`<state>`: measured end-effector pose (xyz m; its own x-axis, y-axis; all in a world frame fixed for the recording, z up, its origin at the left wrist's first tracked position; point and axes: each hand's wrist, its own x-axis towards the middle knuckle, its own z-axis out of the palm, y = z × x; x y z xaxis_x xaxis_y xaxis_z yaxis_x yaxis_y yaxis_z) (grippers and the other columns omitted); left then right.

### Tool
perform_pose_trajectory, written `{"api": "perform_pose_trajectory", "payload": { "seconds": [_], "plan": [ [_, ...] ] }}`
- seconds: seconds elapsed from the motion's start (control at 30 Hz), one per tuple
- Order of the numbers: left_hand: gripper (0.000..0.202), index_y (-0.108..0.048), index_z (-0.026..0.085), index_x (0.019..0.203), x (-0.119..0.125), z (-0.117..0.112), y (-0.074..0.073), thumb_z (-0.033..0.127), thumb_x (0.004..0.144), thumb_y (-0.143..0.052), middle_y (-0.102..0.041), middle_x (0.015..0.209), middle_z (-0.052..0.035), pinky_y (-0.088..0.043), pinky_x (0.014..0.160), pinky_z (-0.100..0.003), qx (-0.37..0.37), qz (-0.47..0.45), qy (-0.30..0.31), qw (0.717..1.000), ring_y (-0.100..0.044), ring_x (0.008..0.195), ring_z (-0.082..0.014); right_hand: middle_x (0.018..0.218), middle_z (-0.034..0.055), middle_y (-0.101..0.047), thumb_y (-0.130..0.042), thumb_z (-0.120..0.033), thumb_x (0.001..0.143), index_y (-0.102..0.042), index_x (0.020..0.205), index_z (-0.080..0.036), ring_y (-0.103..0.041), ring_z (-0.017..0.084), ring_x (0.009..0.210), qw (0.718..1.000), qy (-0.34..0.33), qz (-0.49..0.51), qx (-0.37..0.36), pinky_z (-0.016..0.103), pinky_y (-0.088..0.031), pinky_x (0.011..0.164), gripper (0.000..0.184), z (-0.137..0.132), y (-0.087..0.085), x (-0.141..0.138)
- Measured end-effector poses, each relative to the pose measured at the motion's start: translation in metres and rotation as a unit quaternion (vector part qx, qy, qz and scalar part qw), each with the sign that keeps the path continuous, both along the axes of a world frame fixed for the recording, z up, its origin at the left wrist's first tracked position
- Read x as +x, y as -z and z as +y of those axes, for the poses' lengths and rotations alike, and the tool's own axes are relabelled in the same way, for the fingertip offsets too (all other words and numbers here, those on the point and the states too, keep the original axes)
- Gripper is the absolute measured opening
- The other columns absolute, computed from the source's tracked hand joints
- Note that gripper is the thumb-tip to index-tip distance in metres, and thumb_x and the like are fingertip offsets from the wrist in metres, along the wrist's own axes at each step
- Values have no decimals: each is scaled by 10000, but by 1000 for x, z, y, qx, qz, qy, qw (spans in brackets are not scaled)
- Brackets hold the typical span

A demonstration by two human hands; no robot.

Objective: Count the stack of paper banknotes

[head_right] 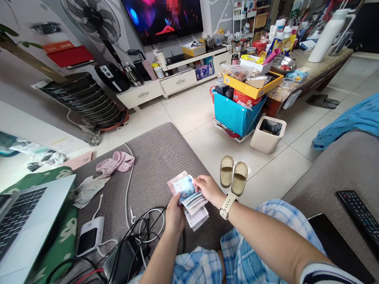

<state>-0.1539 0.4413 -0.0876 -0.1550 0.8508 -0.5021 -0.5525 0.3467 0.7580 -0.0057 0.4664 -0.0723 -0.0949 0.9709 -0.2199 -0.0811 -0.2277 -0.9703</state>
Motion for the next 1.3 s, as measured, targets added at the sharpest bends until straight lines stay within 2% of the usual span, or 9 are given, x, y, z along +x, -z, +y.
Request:
{"api": "perform_pose_trajectory", "payload": {
  "seconds": [0.17,0.27,0.37,0.5,0.67,0.9,1.3],
  "plan": [
    [254,-707,142,906,0,0,-1,277,693,-728,-725,794,-35,-526,695,-292,-2,-1,1,1000,-673,722,-175,672,-30,-555,-687,-381,783,-569,781,-202,-528,152,639,999,24,-42,-22,284,-406,633,214,0,5,0],
    [243,-709,150,911,1,0,-3,261,696,-729,-732,809,-41,-536,731,-306,-2,-6,8,1000,-686,749,-185,766,-21,-575,-717,-344,744,-580,870,-208,-563,168,729,997,49,-62,-27,292,-428,681,230,0,7,1],
    [223,-711,153,887,2,0,-4,242,685,-740,-739,824,-46,-539,747,-305,-4,-6,8,1000,-692,758,-185,867,1,-604,-712,-337,743,-593,928,-205,-587,184,821,997,45,-62,-24,312,-443,755,257,0,6,1],
    [248,-715,145,879,2,0,-4,243,657,-764,-745,826,-50,-539,740,-308,-1,-6,7,1000,-688,735,-181,809,-2,-593,-664,-353,779,-594,828,-194,-562,179,786,998,23,-65,-5,309,-426,738,181,0,4,1],
    [256,-710,149,886,1,0,-3,264,663,-761,-744,833,-51,-536,716,-307,0,4,15,1000,-688,747,-192,710,-19,-553,-609,-381,829,-557,732,-194,-517,163,694,997,6,-72,15,293,-390,670,217,0,2,1],
    [210,-700,129,862,0,0,2,289,725,-708,-713,753,-35,-530,686,-284,-16,-10,-8,1000,-662,686,-164,699,-13,-560,-585,-390,847,-575,741,-195,-520,162,663,999,1,-50,-5,282,-384,629,223,-1,1,0],
    [226,-719,115,992,1,3,5,225,856,-575,-753,897,-89,-551,825,-309,-23,-39,-24,999,-709,827,-191,703,-16,-562,-577,-388,852,-579,738,-193,-521,156,651,999,0,-27,-17,282,-383,624,226,-2,-3,0]
  ]
}}
